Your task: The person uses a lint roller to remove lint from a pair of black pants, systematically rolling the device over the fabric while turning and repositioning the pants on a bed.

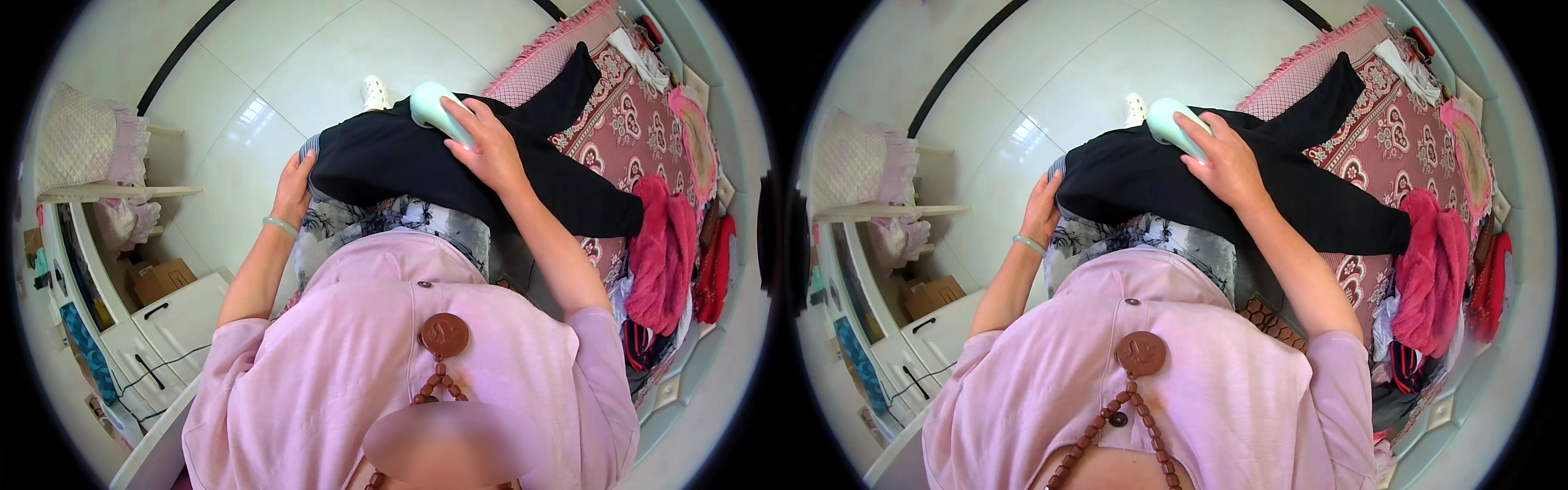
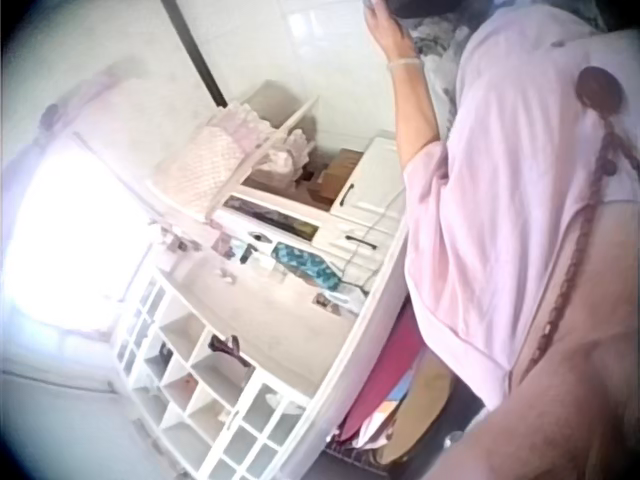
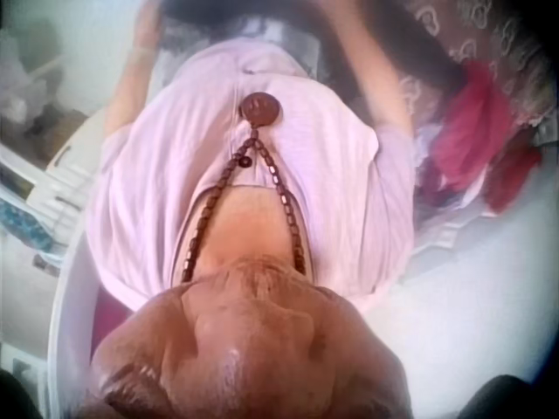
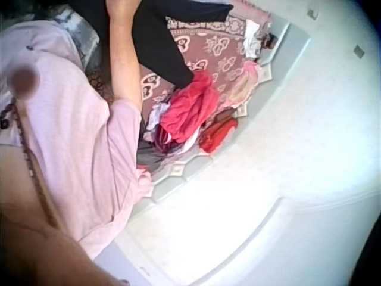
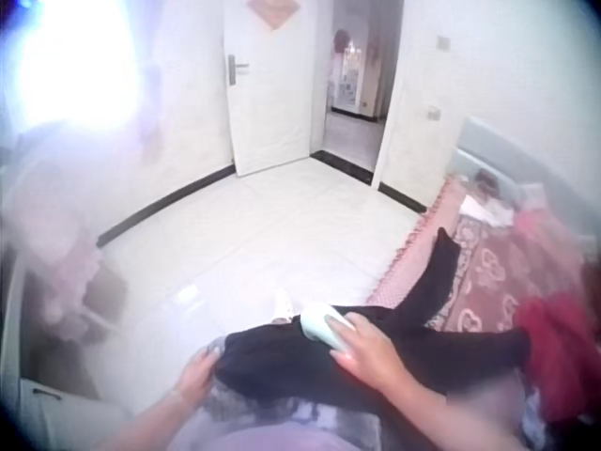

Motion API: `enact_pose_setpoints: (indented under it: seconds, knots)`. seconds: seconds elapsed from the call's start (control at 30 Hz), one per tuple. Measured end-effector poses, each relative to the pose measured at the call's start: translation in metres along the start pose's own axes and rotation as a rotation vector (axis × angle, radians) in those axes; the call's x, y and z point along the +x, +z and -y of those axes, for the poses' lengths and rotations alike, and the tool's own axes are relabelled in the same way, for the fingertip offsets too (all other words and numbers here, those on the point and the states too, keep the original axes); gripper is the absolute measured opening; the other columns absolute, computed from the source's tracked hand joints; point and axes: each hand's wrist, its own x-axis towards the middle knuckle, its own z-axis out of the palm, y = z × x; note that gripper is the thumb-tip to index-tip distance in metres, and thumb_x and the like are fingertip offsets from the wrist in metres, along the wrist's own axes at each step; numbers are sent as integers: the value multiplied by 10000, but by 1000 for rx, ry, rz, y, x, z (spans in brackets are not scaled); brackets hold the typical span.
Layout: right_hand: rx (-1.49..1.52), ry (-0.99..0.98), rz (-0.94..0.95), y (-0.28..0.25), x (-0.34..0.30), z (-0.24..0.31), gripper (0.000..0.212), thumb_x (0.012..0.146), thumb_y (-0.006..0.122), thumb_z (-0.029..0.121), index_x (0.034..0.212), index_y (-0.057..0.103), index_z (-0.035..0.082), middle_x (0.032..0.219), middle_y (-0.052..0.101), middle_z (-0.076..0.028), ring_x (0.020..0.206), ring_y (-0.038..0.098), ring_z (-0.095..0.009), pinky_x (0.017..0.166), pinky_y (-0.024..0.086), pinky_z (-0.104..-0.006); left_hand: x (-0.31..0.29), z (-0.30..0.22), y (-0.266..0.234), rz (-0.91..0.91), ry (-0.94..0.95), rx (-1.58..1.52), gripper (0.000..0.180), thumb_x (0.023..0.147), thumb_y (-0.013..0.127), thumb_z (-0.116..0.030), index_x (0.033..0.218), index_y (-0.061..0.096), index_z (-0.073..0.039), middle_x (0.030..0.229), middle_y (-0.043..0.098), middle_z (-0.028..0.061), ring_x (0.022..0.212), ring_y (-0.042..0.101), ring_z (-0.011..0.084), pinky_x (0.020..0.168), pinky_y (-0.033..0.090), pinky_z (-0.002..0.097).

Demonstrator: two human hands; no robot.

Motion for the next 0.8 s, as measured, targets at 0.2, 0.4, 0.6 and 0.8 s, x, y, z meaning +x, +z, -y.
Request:
enact_pose_setpoints:
  seconds: [0.2,0.4,0.6,0.8]
  knots:
    - [-77,-61,62,-25,-3,-18,714,790,822,107,1452,579,225,1347,588,-177,1122,642,-389,942,541,-431,-2,4,-2,31,7,-41,345,1066,596,-220,1319,595,15,1247,695,106,1111,671,167,985,534,317]
    - [-45,65,30,-45,-32,-23,729,767,830,52,1439,598,212,1317,598,-177,1128,640,-386,942,540,-405,1,18,-7,71,5,-102,338,1063,599,-230,1318,604,-7,1245,696,88,1125,660,162,992,523,319]
    - [-21,-92,116,1,11,6,724,787,824,103,1457,580,230,1335,590,-176,1143,632,-383,957,528,-418,8,23,-16,69,7,-66,339,1058,598,-233,1313,606,-10,1244,695,78,1123,653,152,997,512,310]
    - [-73,-160,261,3,27,11,719,812,808,128,1472,560,268,1360,585,-175,1163,628,-383,979,528,-425,1,22,-12,43,20,-89,327,1051,609,-237,1287,616,-11,1220,696,69,1105,649,145,984,512,307]
